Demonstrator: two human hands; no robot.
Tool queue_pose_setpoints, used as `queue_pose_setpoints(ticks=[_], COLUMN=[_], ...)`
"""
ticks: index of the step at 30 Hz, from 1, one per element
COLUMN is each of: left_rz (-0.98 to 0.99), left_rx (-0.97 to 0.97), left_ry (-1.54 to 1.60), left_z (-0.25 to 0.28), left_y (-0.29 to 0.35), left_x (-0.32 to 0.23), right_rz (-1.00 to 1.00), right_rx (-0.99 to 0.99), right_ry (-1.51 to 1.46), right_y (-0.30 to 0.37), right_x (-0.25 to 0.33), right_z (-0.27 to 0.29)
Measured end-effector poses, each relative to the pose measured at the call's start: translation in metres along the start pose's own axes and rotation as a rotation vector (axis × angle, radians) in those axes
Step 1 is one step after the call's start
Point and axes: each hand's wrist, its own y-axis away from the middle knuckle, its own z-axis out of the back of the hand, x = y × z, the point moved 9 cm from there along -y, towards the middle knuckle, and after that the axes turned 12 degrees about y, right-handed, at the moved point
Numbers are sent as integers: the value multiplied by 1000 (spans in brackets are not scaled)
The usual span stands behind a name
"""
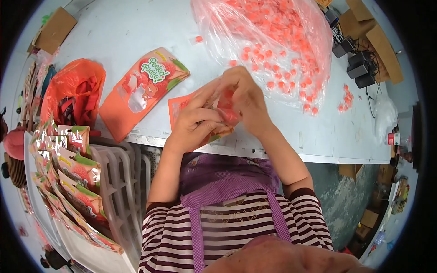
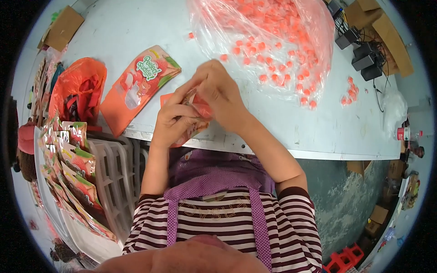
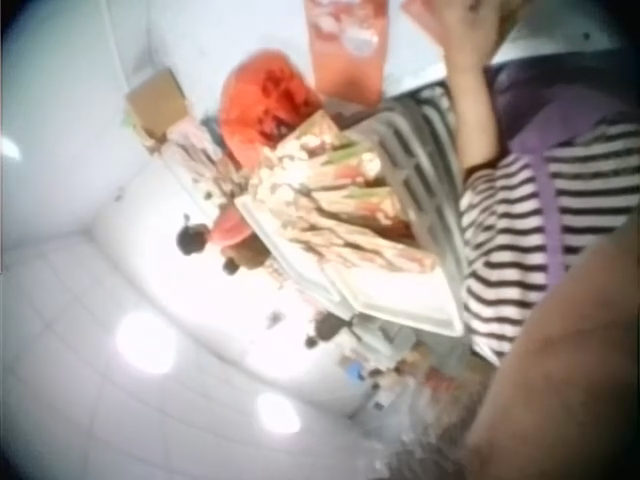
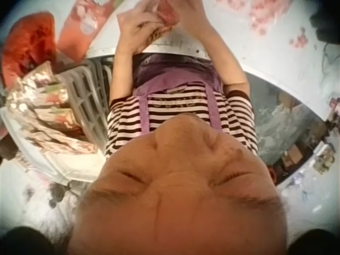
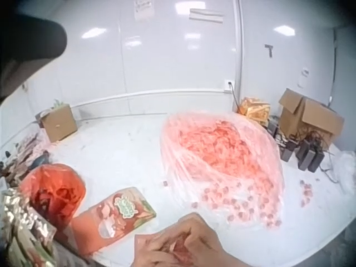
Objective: Packaging small round pink items into printed plastic bags at a workstation.
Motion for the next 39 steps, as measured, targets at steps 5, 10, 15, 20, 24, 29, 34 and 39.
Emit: queue_pose_setpoints(ticks=[5, 10, 15, 20, 24, 29, 34, 39], left_rz=[-75, -76, -110, -207, -117, -135, 22, -198], left_rx=[-8, -172, -185, 185, 29, 196, -92, -60], left_ry=[24, 384, 376, 64, 465, 463, 154, -640], left_z=[1, 22, 14, -13, -2, -22, -21, -31], left_y=[6, 11, 9, 6, 12, 10, 11, 14], left_x=[-2, -7, -19, -48, -42, -37, -50, -61], right_rz=[-33, 7, 99, 60, 139, 212, 127, 137], right_rx=[19, -147, 492, 588, 567, 561, 337, 363], right_ry=[259, 88, 504, 516, 557, 639, 797, 857], right_y=[-8, 5, 35, 38, 39, 52, 40, 38], right_x=[14, 15, 27, 37, 45, 60, 58, 55], right_z=[-10, 26, -35, -26, -9, -10, 23, 11])
